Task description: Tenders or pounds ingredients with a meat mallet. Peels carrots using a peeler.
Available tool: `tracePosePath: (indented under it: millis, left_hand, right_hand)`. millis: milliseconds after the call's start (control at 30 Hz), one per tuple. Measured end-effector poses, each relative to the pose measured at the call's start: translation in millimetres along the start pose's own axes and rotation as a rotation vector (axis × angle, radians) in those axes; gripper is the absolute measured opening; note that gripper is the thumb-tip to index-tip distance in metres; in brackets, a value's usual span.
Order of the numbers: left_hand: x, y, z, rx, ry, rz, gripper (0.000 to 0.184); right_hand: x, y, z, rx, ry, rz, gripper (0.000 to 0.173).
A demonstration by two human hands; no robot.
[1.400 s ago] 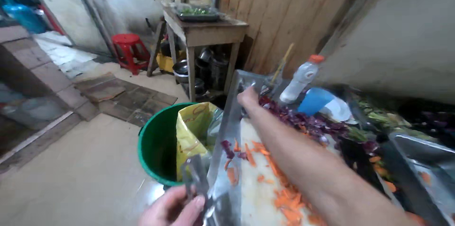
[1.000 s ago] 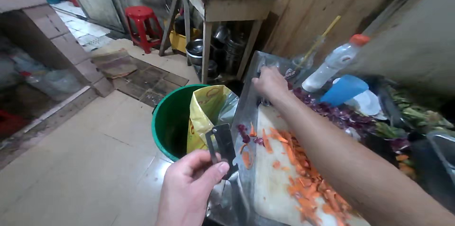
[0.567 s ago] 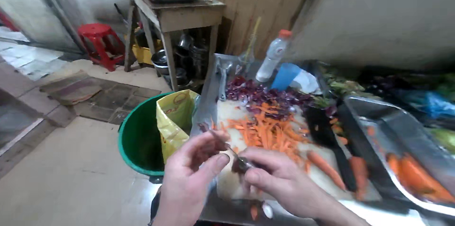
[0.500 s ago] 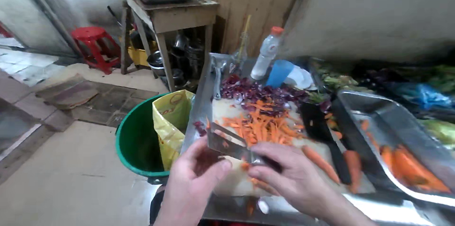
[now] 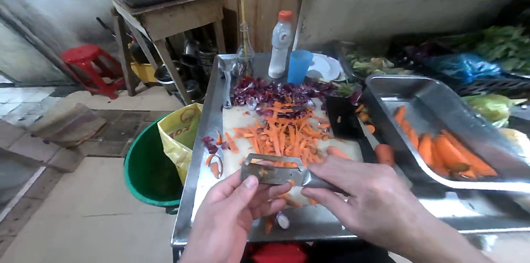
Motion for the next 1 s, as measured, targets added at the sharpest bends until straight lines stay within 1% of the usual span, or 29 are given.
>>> tracePosePath:
  millis: [133, 200, 233, 300, 367, 433, 500, 567, 600, 667, 700, 733, 767, 833, 900, 933, 1000]
  left_hand:
    - [1, 3, -3, 0.016, -0.007, 0.004, 0.035]
    - [3, 2, -5, 0.109, -0.002, -0.037, 0.034]
    - [4, 1, -6, 0.214, -0.002, -0.078, 0.033]
    - [8, 2, -8, 0.492, 0.002, -0.158, 0.035]
    - [15, 8, -11, 0.730, -0.004, -0.196, 0.034]
    - [26, 19, -20, 0.937, 0.033, -0.175, 0.028]
    - [41, 37, -37, 1.180, 0.090, -0.116, 0.023]
    - [60, 54, -66, 1.443, 0.172, -0.072, 0.023]
    - [69, 61, -85, 1.552, 0.227, -0.110, 0.025]
    - [85, 77, -124, 1.740, 0.386, -0.331, 0.030]
    - [93, 86, -139, 1.794, 0.484, -0.423, 0.035]
    - [101, 97, -150, 1.836, 0.577, -0.472, 0.040]
    - [108, 107, -157, 1.874, 0.664, -0.479, 0.042]
    - [119, 122, -163, 1.966, 0.786, -0.471, 0.038]
    - [125, 123, -163, 2.005, 0.770, -0.557, 0.027]
    - [126, 117, -160, 2.015, 0.717, -0.600, 0.024]
    - [126, 94, -147, 1.935, 0.530, -0.578, 0.023]
  right_hand:
    - [-3, -3, -1, 0.014, 0.004, -0.005, 0.029]
    - [-5, -7, 3, 0.015, -0.005, -0.002, 0.029]
    - [-5, -13, 9, 0.010, -0.016, -0.018, 0.030]
    - [-10, -37, 31, 0.018, -0.040, -0.147, 0.032]
    - [-23, -68, 59, 0.084, -0.082, -0.355, 0.029]
    - [-42, -92, 79, 0.195, -0.142, -0.534, 0.032]
    - [-63, -104, 86, 0.271, -0.195, -0.611, 0.034]
    - [-80, -108, 87, 0.304, -0.221, -0.632, 0.035]
    - [-87, -109, 87, 0.323, -0.232, -0.635, 0.034]
    - [-102, -111, 86, 0.342, -0.265, -0.654, 0.034]
    - [-109, -113, 86, 0.343, -0.280, -0.679, 0.035]
    - [-117, -114, 86, 0.344, -0.295, -0.704, 0.035]
    - [-125, -116, 86, 0.349, -0.315, -0.722, 0.036]
    - [-140, -121, 85, 0.384, -0.360, -0.753, 0.038]
    - [-154, -127, 82, 0.414, -0.393, -0.779, 0.038]
    - [-158, -129, 81, 0.412, -0.403, -0.785, 0.038]
    - [-160, -133, 80, 0.388, -0.410, -0.782, 0.037]
Point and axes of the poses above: each hand's wrist, its own x-axis towards the middle knuckle, its own z-axis out of the back of the hand, y = z × x, the point moved 9 cm from there along x, towards the middle knuckle, and after that the axes turned 3 degrees about -y, right-handed, at the moved point
